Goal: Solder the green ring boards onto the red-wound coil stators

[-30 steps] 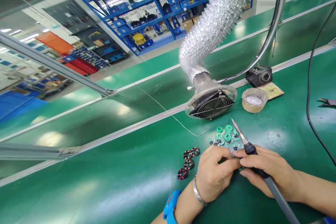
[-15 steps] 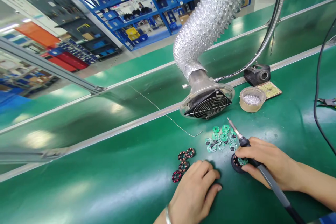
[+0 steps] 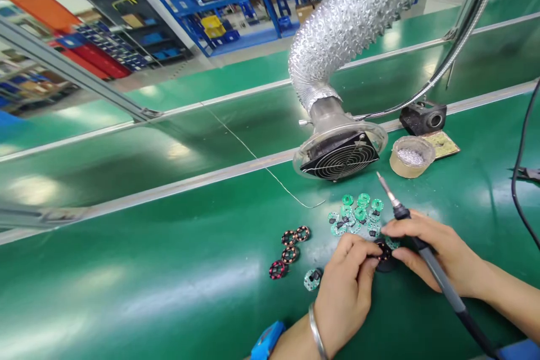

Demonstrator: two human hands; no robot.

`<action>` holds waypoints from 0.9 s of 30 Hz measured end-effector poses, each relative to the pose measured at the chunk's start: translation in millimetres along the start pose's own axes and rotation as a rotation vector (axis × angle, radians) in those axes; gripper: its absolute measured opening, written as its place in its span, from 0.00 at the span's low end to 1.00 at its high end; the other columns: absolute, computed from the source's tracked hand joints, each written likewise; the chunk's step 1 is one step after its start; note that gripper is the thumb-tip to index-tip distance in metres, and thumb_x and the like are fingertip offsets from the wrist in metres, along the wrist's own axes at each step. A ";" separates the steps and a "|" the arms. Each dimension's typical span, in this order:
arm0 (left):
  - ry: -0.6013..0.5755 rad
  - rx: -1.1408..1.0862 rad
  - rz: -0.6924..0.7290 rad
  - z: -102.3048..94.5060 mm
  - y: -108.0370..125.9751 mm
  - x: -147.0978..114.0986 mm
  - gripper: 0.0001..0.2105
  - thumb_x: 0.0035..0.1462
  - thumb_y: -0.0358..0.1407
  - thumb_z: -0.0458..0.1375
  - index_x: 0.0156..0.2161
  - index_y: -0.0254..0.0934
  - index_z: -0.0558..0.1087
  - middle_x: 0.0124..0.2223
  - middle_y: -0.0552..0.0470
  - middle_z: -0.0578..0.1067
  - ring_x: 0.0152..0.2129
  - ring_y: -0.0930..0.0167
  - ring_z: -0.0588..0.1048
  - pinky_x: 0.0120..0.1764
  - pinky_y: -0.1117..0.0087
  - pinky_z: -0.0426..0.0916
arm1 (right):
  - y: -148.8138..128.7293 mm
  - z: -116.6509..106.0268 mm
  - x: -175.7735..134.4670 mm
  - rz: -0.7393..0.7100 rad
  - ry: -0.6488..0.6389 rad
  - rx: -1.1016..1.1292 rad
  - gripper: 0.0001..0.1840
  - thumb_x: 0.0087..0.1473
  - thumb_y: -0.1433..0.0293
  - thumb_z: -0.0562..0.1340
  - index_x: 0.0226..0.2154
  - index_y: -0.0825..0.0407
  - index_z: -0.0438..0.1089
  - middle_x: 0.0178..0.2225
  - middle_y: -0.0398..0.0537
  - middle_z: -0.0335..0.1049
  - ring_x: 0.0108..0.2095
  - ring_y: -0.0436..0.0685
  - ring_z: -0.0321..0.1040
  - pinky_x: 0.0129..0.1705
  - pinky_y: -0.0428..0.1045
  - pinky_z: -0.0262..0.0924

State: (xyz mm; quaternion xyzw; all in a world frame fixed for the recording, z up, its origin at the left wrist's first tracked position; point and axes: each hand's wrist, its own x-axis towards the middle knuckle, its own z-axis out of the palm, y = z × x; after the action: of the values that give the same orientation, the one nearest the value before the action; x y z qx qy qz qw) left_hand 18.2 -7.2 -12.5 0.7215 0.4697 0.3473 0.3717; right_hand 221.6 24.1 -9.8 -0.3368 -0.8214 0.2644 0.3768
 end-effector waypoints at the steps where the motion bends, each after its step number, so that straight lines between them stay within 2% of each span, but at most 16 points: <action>1: 0.004 -0.003 0.003 -1.7 -2.1 1.0 0.09 0.59 0.23 0.51 0.36 0.39 0.70 0.35 0.51 0.73 0.32 0.71 0.72 0.36 0.72 0.68 | -1.0 2.5 -0.1 -0.014 -0.031 0.040 0.14 0.59 0.75 0.58 0.48 0.49 0.63 0.41 0.50 0.73 0.38 0.56 0.69 0.41 0.51 0.66; 5: 0.018 -0.017 -0.066 -8.6 -10.1 0.2 0.08 0.59 0.24 0.52 0.33 0.38 0.71 0.31 0.52 0.73 0.30 0.71 0.73 0.33 0.73 0.68 | -1.9 12.2 2.3 -0.093 -0.120 0.124 0.13 0.60 0.74 0.59 0.48 0.50 0.63 0.41 0.49 0.73 0.38 0.54 0.67 0.41 0.51 0.64; 10: -0.023 -0.129 -0.174 -10.3 -17.1 1.3 0.07 0.59 0.26 0.51 0.35 0.37 0.71 0.30 0.54 0.72 0.22 0.75 0.72 0.28 0.75 0.67 | 0.5 12.2 3.4 -0.122 -0.130 0.045 0.12 0.61 0.75 0.58 0.48 0.51 0.64 0.40 0.50 0.72 0.39 0.55 0.66 0.42 0.51 0.63; 13: -0.056 -0.146 -0.167 -11.4 -15.7 4.6 0.07 0.59 0.27 0.52 0.33 0.36 0.72 0.30 0.53 0.71 0.23 0.74 0.71 0.27 0.75 0.67 | 0.1 10.1 2.6 -0.133 -0.150 -0.005 0.13 0.62 0.76 0.57 0.49 0.51 0.64 0.40 0.51 0.72 0.38 0.55 0.66 0.41 0.51 0.63; 21: -0.085 -0.130 -0.135 -14.0 -14.6 5.6 0.07 0.60 0.27 0.52 0.33 0.37 0.72 0.30 0.52 0.71 0.26 0.72 0.70 0.29 0.74 0.66 | 2.8 11.4 2.4 -0.142 -0.154 0.032 0.12 0.62 0.75 0.57 0.49 0.51 0.64 0.40 0.51 0.72 0.39 0.54 0.67 0.41 0.50 0.64; 27: -0.119 -0.150 -0.113 -15.9 -13.4 7.3 0.07 0.61 0.29 0.53 0.33 0.37 0.72 0.31 0.52 0.71 0.25 0.74 0.69 0.29 0.75 0.64 | -1.1 8.3 1.4 -0.162 -0.186 -0.067 0.15 0.63 0.77 0.54 0.52 0.52 0.64 0.38 0.52 0.70 0.35 0.55 0.65 0.38 0.51 0.63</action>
State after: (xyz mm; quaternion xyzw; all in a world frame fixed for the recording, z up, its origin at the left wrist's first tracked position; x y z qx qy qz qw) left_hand 1.3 6.8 -15.3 0.6833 0.4594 0.3168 0.4708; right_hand 213.9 23.0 -13.3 -0.2558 -0.8856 0.2356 0.3078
